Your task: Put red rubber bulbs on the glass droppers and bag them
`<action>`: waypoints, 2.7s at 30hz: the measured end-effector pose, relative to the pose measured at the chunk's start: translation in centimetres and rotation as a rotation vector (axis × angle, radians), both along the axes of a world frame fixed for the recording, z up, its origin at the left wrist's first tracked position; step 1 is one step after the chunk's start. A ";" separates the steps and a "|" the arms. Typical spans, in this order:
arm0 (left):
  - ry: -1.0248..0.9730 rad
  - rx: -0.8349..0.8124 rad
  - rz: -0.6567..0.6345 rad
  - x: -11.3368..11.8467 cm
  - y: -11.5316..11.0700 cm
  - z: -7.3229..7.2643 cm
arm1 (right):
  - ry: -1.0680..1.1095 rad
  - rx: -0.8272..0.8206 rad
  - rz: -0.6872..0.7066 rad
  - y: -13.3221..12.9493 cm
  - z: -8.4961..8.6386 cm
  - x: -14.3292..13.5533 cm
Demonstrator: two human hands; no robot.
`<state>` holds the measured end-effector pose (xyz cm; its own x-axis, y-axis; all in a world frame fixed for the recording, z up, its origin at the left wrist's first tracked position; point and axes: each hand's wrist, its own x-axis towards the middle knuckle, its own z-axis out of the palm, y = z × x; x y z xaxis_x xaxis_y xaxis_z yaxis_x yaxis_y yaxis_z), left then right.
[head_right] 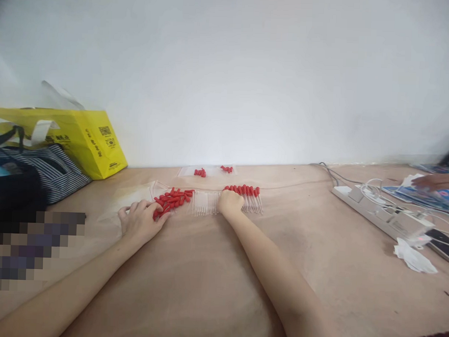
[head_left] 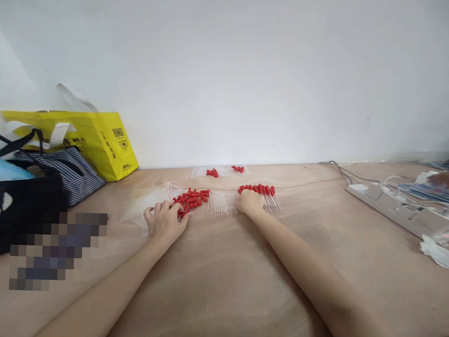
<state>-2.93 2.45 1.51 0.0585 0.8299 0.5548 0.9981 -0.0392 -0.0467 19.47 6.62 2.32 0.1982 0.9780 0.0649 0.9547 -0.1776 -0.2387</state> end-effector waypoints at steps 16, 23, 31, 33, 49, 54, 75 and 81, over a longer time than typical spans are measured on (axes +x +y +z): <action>-0.046 0.048 -0.553 2.6 -3.6 0.3 | 0.016 0.104 0.178 -3.3 0.6 1.2; -0.092 -0.235 -0.664 3.4 -3.7 -0.3 | 0.301 0.364 0.712 -8.1 -2.5 4.9; -0.162 -0.201 -0.661 3.8 -3.8 -0.3 | 0.343 0.414 0.803 -9.1 -3.0 3.6; -0.195 -0.200 -0.657 4.1 -3.9 -0.4 | 0.324 0.409 0.790 -9.5 -2.9 3.1; -0.310 -0.236 -0.683 4.8 -4.0 -0.7 | 0.321 0.463 0.838 -9.9 -3.2 2.4; -0.367 -0.246 -0.700 4.8 -4.1 -0.9 | 0.280 0.528 0.907 -9.4 -3.6 2.5; -0.277 -0.195 -0.788 5.6 -4.9 -1.0 | 0.068 0.665 0.991 -9.1 -2.9 2.2; -0.253 -0.209 -0.786 5.5 -4.5 -1.0 | 0.119 0.610 0.967 -9.1 -2.7 2.1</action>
